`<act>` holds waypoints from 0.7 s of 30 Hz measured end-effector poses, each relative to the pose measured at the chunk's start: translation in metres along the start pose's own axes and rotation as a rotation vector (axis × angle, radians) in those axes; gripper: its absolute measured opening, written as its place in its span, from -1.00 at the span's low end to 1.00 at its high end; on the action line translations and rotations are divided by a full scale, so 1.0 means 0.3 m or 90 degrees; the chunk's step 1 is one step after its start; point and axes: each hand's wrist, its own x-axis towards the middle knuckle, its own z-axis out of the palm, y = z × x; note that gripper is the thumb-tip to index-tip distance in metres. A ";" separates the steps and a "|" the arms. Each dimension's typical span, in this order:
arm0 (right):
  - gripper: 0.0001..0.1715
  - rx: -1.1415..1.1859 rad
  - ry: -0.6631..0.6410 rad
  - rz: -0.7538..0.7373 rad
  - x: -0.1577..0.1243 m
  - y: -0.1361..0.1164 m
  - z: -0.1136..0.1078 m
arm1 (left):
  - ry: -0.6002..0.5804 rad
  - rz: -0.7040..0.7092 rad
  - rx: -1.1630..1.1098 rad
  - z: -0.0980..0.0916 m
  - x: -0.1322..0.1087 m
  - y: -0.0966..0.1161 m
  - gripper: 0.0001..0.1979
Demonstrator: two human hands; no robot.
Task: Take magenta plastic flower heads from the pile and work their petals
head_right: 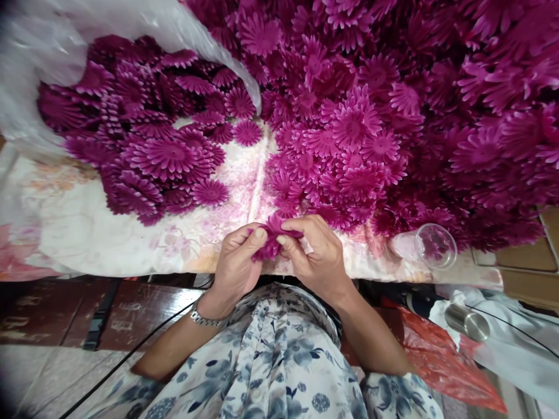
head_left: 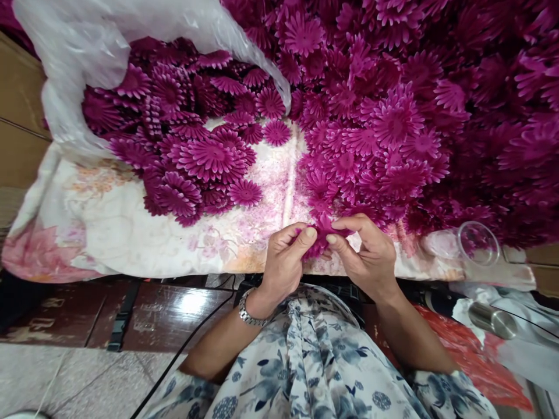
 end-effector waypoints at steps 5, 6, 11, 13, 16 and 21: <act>-0.92 0.005 0.059 0.069 -0.013 0.023 0.003 | 0.043 0.007 -0.037 -0.011 0.005 0.004 -0.74; -0.91 0.004 0.069 0.072 -0.012 0.025 -0.002 | 0.060 0.012 -0.038 -0.015 0.007 0.005 -0.73; -0.87 -0.107 0.176 -0.020 0.076 0.036 -0.092 | 0.097 -0.026 -0.030 -0.022 0.009 0.026 -0.72; -0.88 -0.213 0.250 -0.072 0.157 0.053 -0.166 | 0.096 -0.038 -0.024 -0.015 0.008 0.036 -0.71; -0.78 -0.385 0.252 -0.071 0.279 0.097 -0.286 | 0.076 -0.043 -0.013 -0.007 0.006 0.044 -0.70; -0.62 -0.510 0.244 -0.015 0.302 0.107 -0.341 | 0.069 -0.069 0.004 -0.014 0.003 0.045 -0.70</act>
